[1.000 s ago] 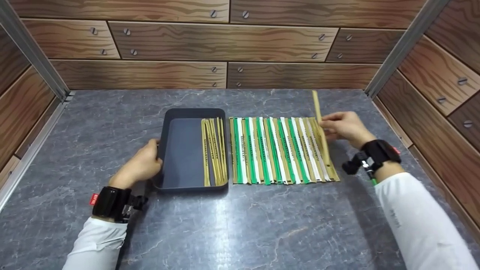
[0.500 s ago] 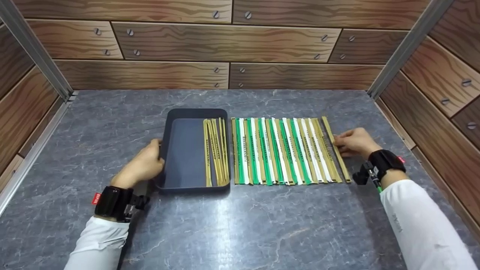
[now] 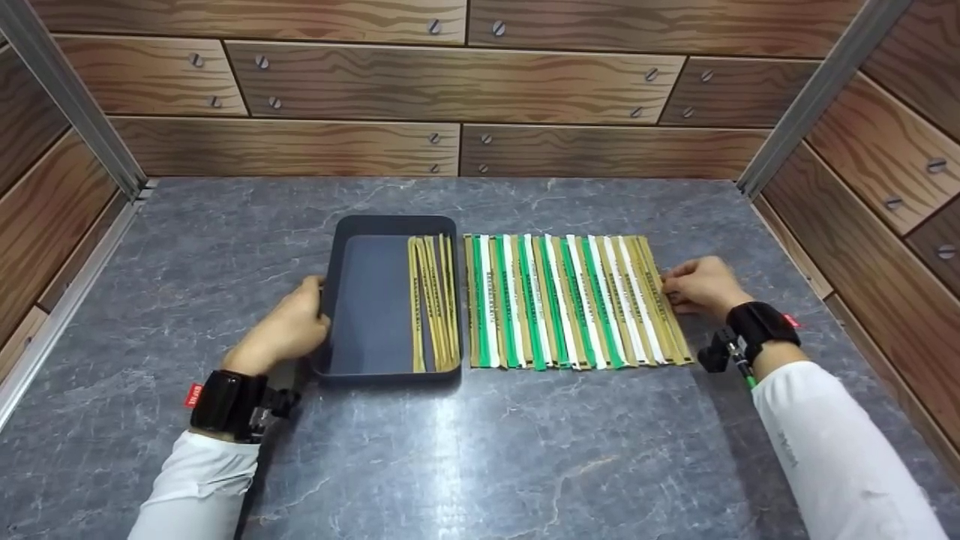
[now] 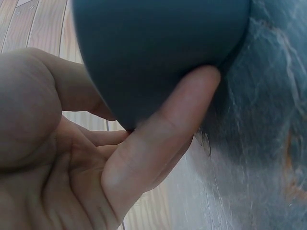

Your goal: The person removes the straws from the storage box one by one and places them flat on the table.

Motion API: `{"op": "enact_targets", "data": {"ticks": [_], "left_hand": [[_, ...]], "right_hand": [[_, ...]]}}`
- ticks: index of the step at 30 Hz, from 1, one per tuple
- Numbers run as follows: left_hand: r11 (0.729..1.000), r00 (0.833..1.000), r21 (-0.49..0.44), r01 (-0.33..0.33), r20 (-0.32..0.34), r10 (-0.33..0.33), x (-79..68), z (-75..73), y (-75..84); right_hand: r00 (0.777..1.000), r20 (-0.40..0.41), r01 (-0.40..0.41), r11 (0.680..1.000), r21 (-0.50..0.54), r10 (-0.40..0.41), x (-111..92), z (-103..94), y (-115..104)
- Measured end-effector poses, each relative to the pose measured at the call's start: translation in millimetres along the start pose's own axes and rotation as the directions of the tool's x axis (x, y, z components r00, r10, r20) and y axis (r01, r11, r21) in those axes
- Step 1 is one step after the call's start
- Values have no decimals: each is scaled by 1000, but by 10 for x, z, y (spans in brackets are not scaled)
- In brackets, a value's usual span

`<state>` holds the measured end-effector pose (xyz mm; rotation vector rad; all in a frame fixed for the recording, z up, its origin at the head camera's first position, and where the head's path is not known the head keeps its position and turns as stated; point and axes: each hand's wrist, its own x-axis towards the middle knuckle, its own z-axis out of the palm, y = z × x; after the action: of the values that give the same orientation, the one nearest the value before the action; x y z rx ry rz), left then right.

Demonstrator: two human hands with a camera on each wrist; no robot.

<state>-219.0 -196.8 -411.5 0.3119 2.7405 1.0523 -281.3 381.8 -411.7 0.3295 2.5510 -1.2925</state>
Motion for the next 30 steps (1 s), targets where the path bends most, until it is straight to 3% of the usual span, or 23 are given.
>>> {"op": "enact_targets", "data": {"ticks": [10,20,25,30], "left_hand": [[1000,1000,4,1,1,-1,1,-5,-15],[1000,1000,-1,3,2,-3,2,-8,-9],[1000,1000,-4,11,4,-11,5,-8,4],[1000,1000,2,11,9,-11,7,-11,18]], "right_hand": [[999,26,25,999,32,-25,3,23,-36],[1000,22,22,1000,-7,-22,-8,18,-31],[998,-41,41,997,-71,-44,-15,7,-61],[978,-121,137,965,-223,-167,-42,24,-290]]}}
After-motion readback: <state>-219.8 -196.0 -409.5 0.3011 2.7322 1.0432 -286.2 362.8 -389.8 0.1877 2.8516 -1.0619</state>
